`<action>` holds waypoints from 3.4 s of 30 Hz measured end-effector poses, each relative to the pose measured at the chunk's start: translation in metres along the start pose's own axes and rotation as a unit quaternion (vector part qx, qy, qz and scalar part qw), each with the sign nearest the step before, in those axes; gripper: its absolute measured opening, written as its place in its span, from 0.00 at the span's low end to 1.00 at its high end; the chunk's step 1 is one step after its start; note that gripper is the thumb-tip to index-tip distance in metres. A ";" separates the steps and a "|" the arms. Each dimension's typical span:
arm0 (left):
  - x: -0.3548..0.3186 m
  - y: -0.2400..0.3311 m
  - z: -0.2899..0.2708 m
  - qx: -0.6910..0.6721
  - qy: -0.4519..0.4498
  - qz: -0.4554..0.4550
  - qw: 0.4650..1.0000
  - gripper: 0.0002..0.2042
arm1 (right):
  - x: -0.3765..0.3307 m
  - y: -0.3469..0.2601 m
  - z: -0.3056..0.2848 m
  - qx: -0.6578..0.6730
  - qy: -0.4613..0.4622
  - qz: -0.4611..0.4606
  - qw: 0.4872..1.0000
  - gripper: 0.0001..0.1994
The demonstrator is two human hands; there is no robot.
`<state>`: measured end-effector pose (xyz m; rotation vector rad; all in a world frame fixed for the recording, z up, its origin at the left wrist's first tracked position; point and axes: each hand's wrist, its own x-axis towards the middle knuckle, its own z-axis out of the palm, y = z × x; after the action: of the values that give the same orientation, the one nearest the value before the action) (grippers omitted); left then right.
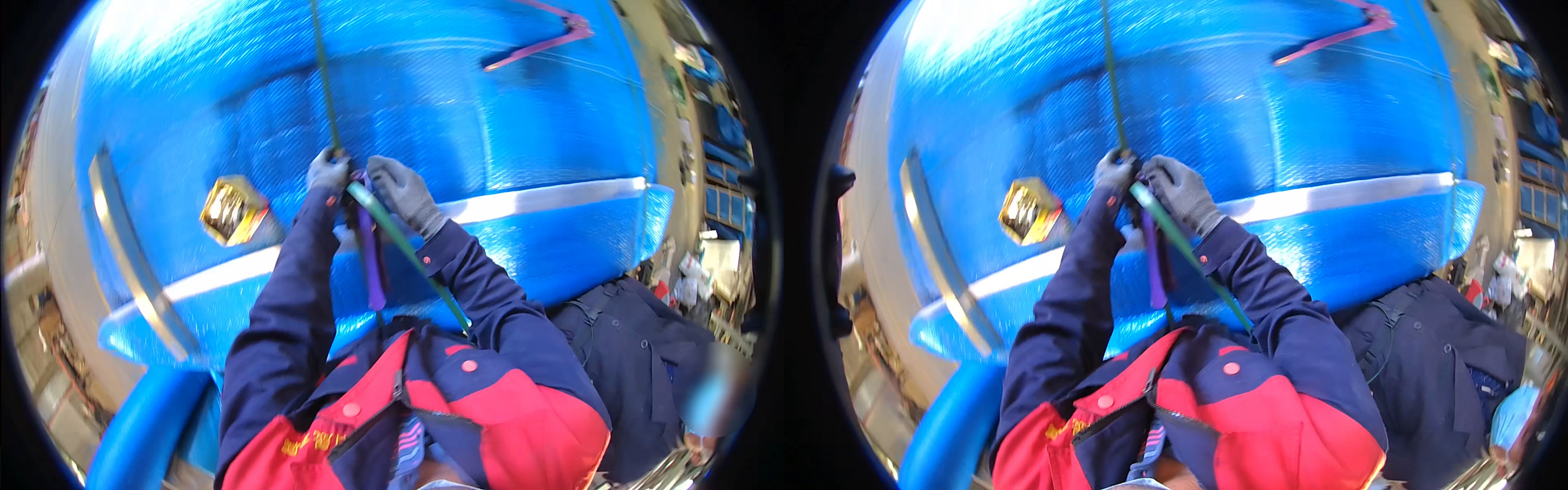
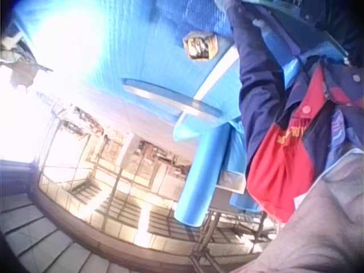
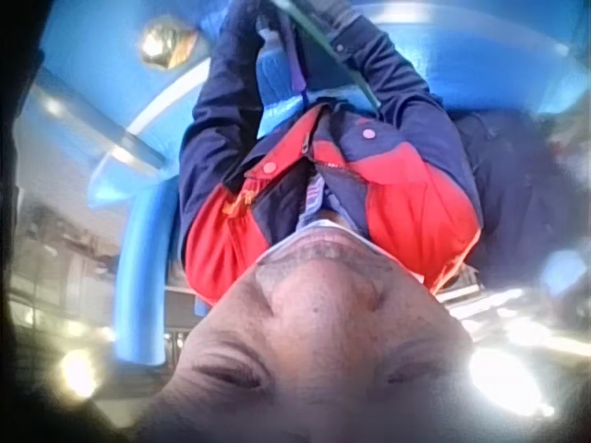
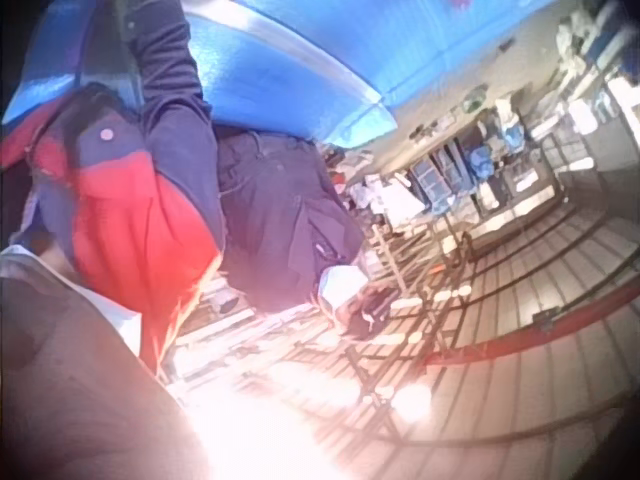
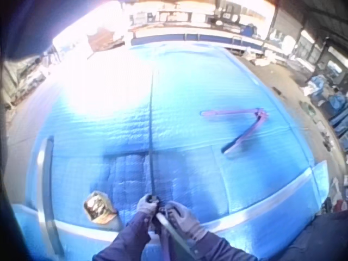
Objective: The person secures a large blue tarp-covered bundle using green straps and a purple ratchet tool. They thread the strap, tighten it with the ratchet, and use a long metal bar to crank the mechanism, repeating the process to fasten multiple straps.
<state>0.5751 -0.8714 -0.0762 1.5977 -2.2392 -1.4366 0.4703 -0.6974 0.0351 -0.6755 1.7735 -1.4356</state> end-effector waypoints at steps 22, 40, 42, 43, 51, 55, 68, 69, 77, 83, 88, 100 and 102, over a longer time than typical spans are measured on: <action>-0.002 -0.007 -0.051 -0.394 -0.167 -0.214 0.878 0.21 | 0.222 -0.015 -0.371 0.200 0.345 -0.005 0.917 0.08; -0.040 0.289 -0.231 -0.409 0.120 0.544 0.723 0.24 | -0.109 -0.170 -0.184 0.124 -0.158 0.252 0.947 0.15; -0.067 0.290 -0.241 -0.456 0.099 0.531 0.708 0.11 | -0.079 -0.156 -0.187 -0.060 -0.209 0.164 0.962 0.18; -0.080 0.292 -0.247 -0.455 0.091 0.492 0.737 0.08 | -0.062 -0.149 -0.185 -0.188 -0.183 0.150 0.953 0.18; -0.121 0.245 -0.274 -0.413 0.252 0.376 0.790 0.19 | 0.025 -0.167 -0.078 -0.569 -0.054 -0.246 0.783 0.14; -0.109 0.175 -0.345 -0.633 0.083 0.326 0.697 0.24 | 0.020 -0.176 -0.106 -0.560 -0.117 -0.261 0.777 0.12; -0.009 0.058 -0.240 -0.775 0.171 -0.020 0.609 0.26 | 0.058 -0.118 -0.170 -0.618 -0.178 -0.188 0.742 0.13; -0.010 0.056 -0.234 -0.790 0.161 -0.039 0.590 0.25 | 0.060 -0.115 -0.172 -0.624 -0.179 -0.178 0.739 0.12; -0.010 0.026 -0.199 -0.802 0.177 -0.078 0.565 0.23 | 0.071 -0.096 -0.177 -0.637 -0.233 -0.135 0.722 0.11; -0.009 0.023 -0.196 -0.808 0.176 -0.082 0.557 0.23 | 0.075 -0.092 -0.177 -0.630 -0.235 -0.134 0.728 0.10; -0.008 0.019 -0.193 -0.809 0.158 -0.077 0.560 0.23 | 0.078 -0.092 -0.178 -0.627 -0.235 -0.138 0.730 0.10; -0.009 -0.001 -0.176 -0.792 0.185 -0.087 0.575 0.19 | 0.078 -0.080 -0.176 -0.654 -0.235 -0.125 0.708 0.14; -0.005 -0.022 -0.196 -0.806 0.141 -0.033 0.574 0.17 | 0.073 -0.087 -0.184 -0.642 -0.217 -0.173 0.715 0.16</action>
<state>0.6918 -0.9954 0.0230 0.8866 -0.0506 -1.8643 0.2746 -0.6683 0.1209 -1.9201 2.0905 0.1041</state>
